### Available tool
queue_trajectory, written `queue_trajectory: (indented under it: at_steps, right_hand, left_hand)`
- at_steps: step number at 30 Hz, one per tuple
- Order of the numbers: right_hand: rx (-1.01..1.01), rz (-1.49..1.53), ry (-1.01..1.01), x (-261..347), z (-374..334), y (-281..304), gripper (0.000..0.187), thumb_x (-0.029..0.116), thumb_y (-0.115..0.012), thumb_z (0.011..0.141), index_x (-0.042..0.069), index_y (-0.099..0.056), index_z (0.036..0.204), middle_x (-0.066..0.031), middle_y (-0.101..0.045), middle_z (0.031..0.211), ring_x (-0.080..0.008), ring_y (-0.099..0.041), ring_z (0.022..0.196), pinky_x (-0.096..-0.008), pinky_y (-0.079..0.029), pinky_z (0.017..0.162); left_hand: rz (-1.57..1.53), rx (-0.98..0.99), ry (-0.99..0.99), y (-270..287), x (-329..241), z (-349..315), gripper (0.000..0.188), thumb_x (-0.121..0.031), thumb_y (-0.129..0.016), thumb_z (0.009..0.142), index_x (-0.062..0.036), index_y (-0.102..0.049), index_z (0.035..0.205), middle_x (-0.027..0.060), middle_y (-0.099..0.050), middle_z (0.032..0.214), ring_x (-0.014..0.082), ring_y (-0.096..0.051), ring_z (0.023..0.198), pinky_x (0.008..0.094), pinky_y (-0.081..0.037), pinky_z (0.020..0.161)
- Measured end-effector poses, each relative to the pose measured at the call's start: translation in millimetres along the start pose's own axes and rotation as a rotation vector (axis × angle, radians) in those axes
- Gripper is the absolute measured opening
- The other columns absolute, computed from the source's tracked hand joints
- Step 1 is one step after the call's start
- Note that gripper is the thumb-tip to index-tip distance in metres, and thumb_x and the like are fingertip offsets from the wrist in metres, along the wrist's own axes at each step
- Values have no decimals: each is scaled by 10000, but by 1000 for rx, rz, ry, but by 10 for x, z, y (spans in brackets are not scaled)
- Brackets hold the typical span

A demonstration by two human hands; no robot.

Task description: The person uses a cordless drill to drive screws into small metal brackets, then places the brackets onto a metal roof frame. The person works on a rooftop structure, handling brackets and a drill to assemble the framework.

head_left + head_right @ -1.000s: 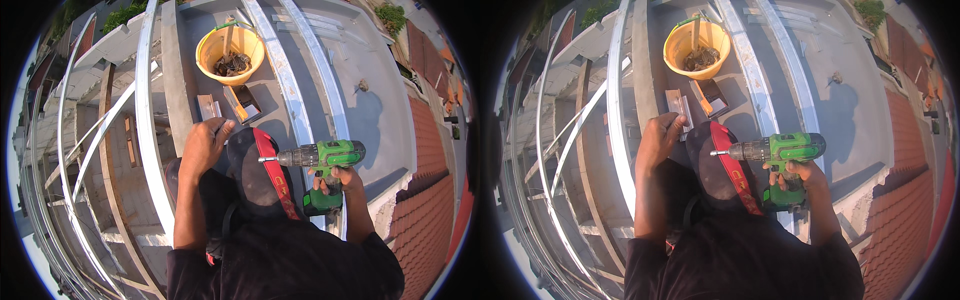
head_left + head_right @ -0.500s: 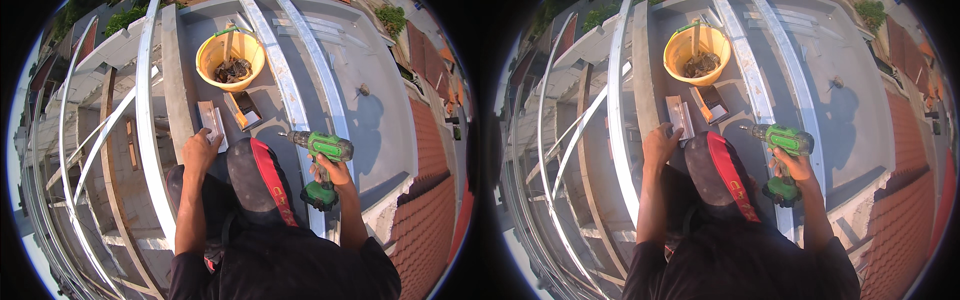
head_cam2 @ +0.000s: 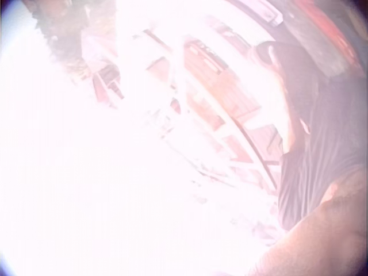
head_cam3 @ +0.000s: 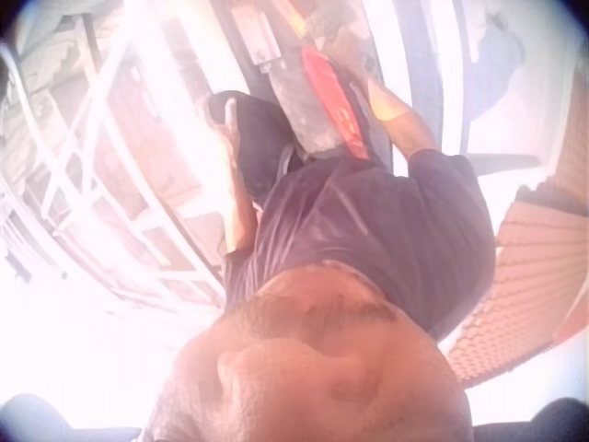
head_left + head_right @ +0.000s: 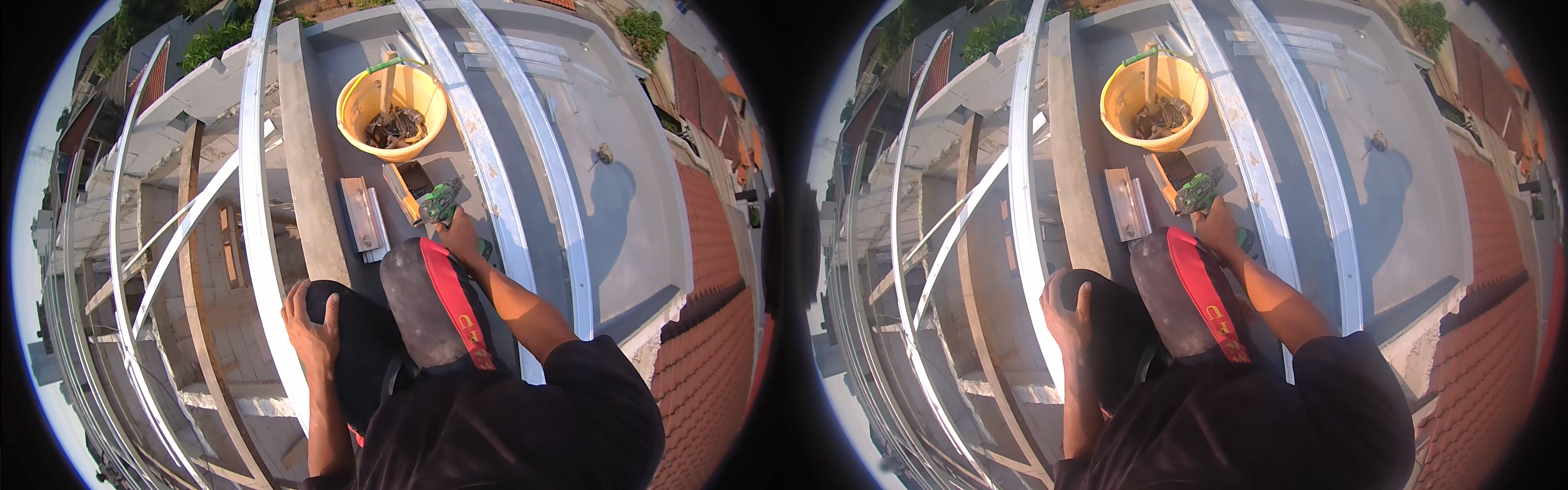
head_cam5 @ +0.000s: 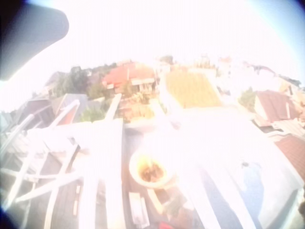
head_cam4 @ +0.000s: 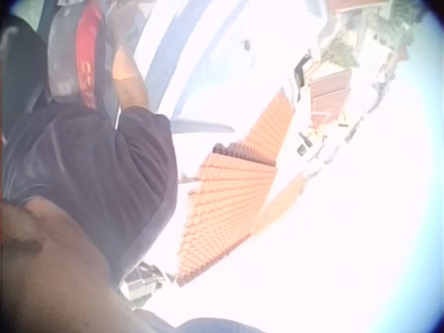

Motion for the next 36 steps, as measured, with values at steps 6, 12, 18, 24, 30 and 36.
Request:
queue_trajectory:
  at_steps: [6,12,18,24,30,36]
  right_hand:
    - [-130,-98,-6,-482,-144,-247,540,142,-728,856,-48,-475,1293,-308,-588,1169,-507,-610,1092,-559,-511,905]
    - [-102,-204,-134,-882,-339,-361,748,134,-732,833,-67,-390,1467,-255,-573,1168,-436,-603,1097,-525,-499,928]
    - [-5,-274,-215,-1033,-366,-570,827,178,-711,847,-65,-322,1535,-237,-559,1190,-419,-594,1110,-523,-495,934]
    - [98,-231,-230,-925,-337,-650,923,308,-767,856,-56,-292,1559,-252,-553,1219,-428,-584,1115,-522,-496,937]
    - [258,172,-267,-988,-307,-300,880,438,-771,902,-46,-384,1528,-243,-596,1278,-375,-610,1183,-476,-494,1004]
    - [520,674,-332,722,-795,1201,802,512,-721,950,34,-463,1540,-186,-553,1476,-283,-558,1336,-382,-428,1127]
  left_hand:
    - [-11,6,22,-6,-61,17,515,-312,-793,905,-31,-649,1312,195,-620,1374,396,-533,1324,502,-423,1134]
    - [-15,-9,2,-122,-66,-7,508,-305,-767,916,-13,-641,1312,200,-629,1343,396,-540,1299,494,-426,1119]
    - [96,63,0,-209,-156,50,521,-288,-745,929,0,-607,1339,212,-604,1355,407,-536,1298,507,-416,1119]
    - [133,138,-84,-320,-206,234,503,-269,-760,918,-18,-596,1322,208,-594,1337,412,-526,1276,513,-420,1097]
    - [172,313,-86,-434,-453,507,488,-253,-781,895,-35,-610,1296,201,-596,1352,421,-522,1288,516,-416,1109]
    - [161,567,-33,-432,-1006,457,442,-335,-776,887,-73,-682,1229,101,-638,1301,339,-567,1257,474,-461,1075]
Point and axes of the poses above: each hand's wrist, its own z-axis towards the middle knuckle, its own y-axis out of the back of the hand, x = y × z, the point moved 6 cm from there along z, towards the middle knuckle
